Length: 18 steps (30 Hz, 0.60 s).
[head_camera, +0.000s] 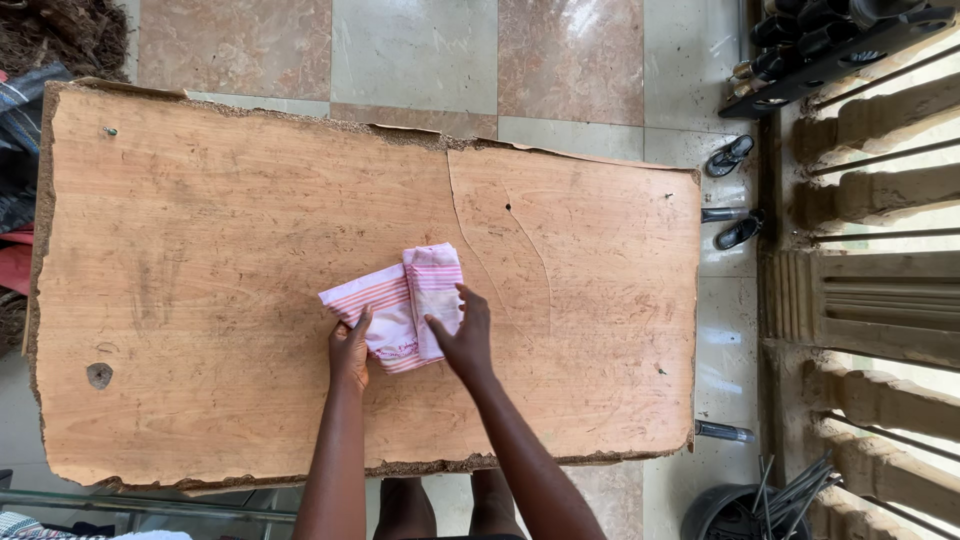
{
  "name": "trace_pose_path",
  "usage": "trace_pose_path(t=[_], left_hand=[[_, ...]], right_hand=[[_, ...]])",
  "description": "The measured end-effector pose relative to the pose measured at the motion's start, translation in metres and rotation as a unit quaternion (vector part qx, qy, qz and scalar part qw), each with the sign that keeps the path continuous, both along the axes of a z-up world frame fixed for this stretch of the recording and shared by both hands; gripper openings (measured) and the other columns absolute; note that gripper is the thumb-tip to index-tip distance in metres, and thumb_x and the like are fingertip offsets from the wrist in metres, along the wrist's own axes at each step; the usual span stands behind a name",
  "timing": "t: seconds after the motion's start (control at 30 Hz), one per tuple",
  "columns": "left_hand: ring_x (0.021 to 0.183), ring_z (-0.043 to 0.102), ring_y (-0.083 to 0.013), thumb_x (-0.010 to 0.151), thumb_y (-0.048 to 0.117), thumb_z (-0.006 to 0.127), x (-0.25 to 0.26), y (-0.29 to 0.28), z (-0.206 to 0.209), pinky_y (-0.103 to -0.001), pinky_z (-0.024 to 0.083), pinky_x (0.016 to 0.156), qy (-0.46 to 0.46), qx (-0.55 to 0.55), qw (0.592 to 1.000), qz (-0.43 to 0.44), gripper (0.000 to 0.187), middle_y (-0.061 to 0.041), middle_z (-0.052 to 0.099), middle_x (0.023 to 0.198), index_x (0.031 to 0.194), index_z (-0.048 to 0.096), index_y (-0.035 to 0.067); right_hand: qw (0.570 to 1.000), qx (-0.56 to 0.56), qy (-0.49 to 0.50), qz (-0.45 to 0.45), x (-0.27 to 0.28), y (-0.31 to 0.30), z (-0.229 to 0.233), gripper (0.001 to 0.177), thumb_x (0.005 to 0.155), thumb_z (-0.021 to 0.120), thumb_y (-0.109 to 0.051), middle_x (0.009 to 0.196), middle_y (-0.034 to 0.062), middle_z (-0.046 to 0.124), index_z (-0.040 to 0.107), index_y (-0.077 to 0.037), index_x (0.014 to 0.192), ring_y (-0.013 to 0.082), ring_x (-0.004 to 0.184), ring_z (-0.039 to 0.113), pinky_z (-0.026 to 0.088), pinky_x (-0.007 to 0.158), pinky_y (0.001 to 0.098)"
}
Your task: The person folds a patterned garment and a striped cloth on a wooden board before placing them into a packed suitcase.
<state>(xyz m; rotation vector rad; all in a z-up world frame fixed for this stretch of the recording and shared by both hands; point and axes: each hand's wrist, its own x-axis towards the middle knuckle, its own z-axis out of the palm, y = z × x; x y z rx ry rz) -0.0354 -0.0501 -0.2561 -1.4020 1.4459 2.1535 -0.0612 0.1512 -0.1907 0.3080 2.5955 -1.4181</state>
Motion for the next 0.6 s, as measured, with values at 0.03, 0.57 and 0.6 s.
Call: trace_pose_path(t=[0.03,0.57,0.6], left_hand=[[0.091,0.066,-0.0108,0.088,0.030,0.081,-0.002,-0.001,0.000,-0.030,0.050,0.078,0.000,-0.001,1.000,0.001,0.038,-0.002,0.073,0.105,0.116,0.070,0.006],[0.084,0.062,-0.0059,0.090,0.027,0.084,-0.015,-0.026,0.012,-0.025,0.049,0.077,0.061,-0.106,0.992,0.016,0.026,0.001,0.073,0.097,0.102,0.074,0.007],[0.085,0.061,-0.0061,0.090,0.027,0.084,-0.016,-0.030,0.012,-0.025,0.048,0.078,0.078,-0.108,0.991,0.026,0.025,0.001,0.073,0.097,0.101,0.074,0.006]], right_hand=[[0.998,0.034,0.045,0.031,-0.001,-0.008,0.003,0.084,0.082,0.086,-0.033,0.129,0.0190,0.052,0.043,-0.008,0.149,0.0320,0.116,0.055,0.048,0.101,0.0462],[0.978,-0.111,-0.136,-0.113,-0.015,0.048,-0.014,0.037,0.091,0.063,-0.003,0.105,0.0103,0.077,0.066,-0.006,0.128,0.0176,0.091,0.075,0.063,0.082,0.0324],[0.973,-0.124,-0.131,-0.146,-0.015,0.059,-0.013,0.042,0.089,0.062,0.001,0.108,0.0108,0.075,0.065,-0.007,0.130,0.0184,0.092,0.072,0.062,0.079,0.0336]])
